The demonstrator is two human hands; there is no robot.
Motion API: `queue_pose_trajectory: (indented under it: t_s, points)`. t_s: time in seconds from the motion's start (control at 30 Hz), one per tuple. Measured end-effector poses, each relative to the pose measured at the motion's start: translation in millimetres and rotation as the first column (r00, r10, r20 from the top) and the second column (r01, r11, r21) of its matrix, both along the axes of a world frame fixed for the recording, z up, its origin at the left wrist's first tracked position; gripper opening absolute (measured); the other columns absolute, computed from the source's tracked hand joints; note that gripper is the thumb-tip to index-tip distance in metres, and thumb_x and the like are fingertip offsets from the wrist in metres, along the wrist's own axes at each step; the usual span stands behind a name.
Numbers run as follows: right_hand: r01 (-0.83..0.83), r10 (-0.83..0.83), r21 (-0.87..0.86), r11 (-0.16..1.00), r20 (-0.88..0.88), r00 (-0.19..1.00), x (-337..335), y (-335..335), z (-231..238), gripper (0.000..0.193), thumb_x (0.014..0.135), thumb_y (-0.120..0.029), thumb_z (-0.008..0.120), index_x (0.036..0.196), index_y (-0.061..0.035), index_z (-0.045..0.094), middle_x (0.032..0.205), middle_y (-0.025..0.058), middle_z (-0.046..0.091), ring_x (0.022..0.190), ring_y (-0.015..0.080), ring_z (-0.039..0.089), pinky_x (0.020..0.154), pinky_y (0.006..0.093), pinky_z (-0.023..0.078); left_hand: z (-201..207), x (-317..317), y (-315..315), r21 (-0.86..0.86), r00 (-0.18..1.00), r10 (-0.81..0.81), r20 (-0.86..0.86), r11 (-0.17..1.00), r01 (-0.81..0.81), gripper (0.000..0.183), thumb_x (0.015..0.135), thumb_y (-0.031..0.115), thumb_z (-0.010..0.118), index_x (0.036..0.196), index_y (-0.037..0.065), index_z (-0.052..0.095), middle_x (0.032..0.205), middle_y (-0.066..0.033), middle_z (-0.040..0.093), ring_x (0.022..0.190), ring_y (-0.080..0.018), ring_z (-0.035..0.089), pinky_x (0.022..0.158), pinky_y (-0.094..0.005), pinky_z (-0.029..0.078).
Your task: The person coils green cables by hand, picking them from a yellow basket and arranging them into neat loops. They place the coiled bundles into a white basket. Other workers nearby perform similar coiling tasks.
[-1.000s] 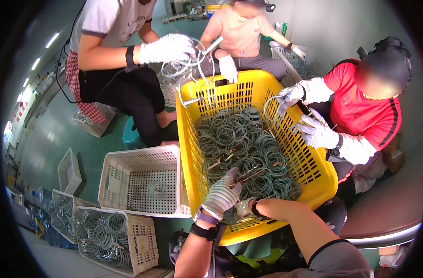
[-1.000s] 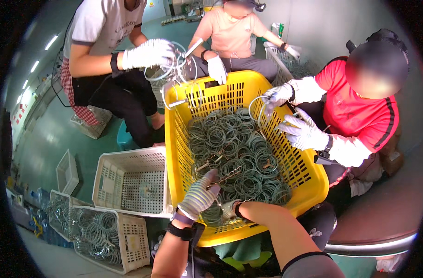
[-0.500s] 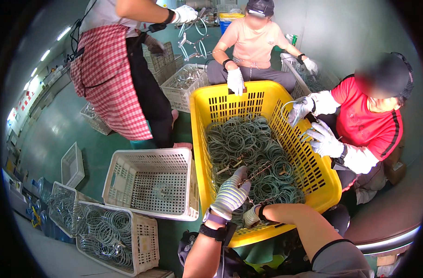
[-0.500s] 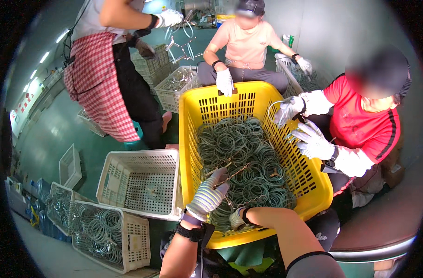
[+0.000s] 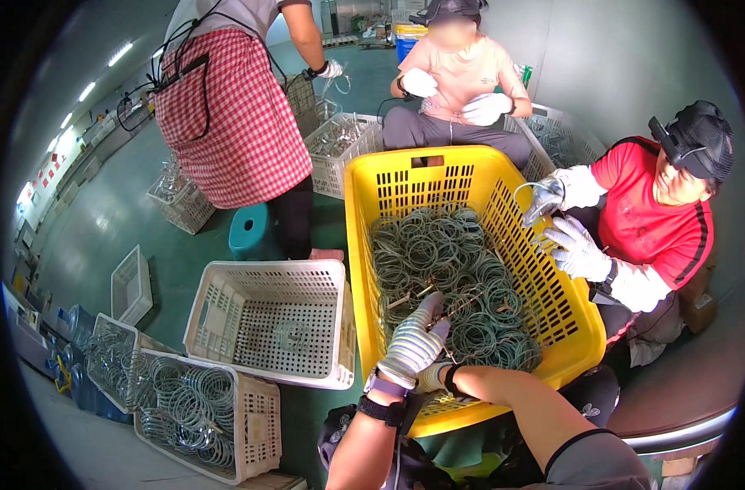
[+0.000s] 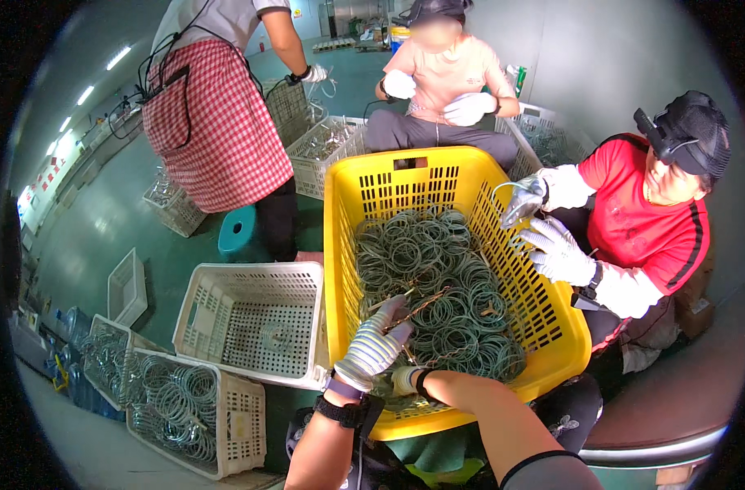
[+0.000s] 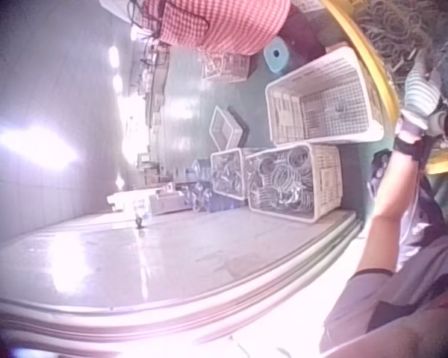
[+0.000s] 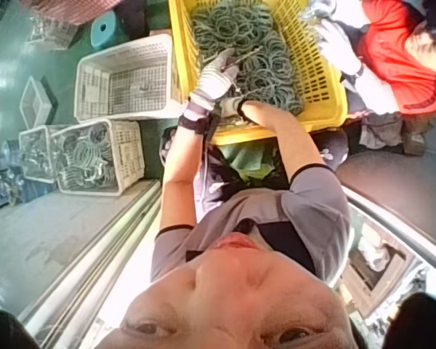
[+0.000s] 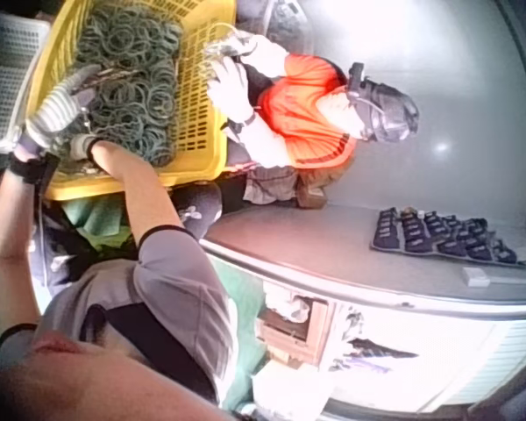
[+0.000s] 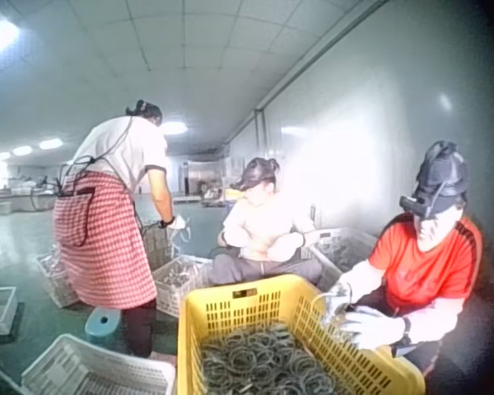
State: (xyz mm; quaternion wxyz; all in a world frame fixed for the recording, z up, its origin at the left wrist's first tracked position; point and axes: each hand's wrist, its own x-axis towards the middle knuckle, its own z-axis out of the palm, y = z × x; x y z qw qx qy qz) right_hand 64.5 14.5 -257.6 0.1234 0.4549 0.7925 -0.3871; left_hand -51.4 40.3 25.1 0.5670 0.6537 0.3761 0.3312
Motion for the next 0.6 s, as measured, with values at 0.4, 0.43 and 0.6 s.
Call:
queue_pose_trajectory:
  t_s: [0.4,0.43,0.6]
  points:
    - [0.189,-0.213,0.234,0.954,0.08,0.974,56,19,167,0.042,0.091,-0.043,0.065,0.104,-0.0021,0.067,0.098,0.0199,0.071,0.093,0.0382,0.067,0.081,0.0493,0.052,-2,-14,6,-0.096,0.999,0.033,0.012,0.995,-0.032,0.056,0.095,0.014,0.062,0.147,0.002,0.046,0.13,-0.0142,0.062,0.117,-0.0216,0.06,0.099,-0.0326,0.048]
    - [0.171,-0.211,0.273,0.947,0.127,0.969,57,12,186,0.029,0.093,-0.033,0.059,0.099,-0.0066,0.068,0.089,0.0159,0.07,0.082,0.0351,0.068,0.074,0.0471,0.052,-1,-17,6,-0.092,0.999,0.039,0.03,0.995,-0.037,0.056,0.095,0.014,0.062,0.147,0.001,0.046,0.13,-0.0141,0.062,0.117,-0.0215,0.06,0.1,-0.0326,0.048]
    - [0.188,-0.25,0.243,0.952,0.258,0.933,96,0,182,0.03,0.096,-0.031,0.053,0.106,-0.0073,0.069,0.102,0.012,0.07,0.094,0.032,0.065,0.089,0.042,0.05,-12,-11,8,-0.149,0.989,0.038,0.142,0.989,-0.016,0.053,0.095,0.013,0.063,0.145,0.001,0.048,0.126,-0.0112,0.063,0.108,-0.0174,0.061,0.091,-0.0293,0.05]
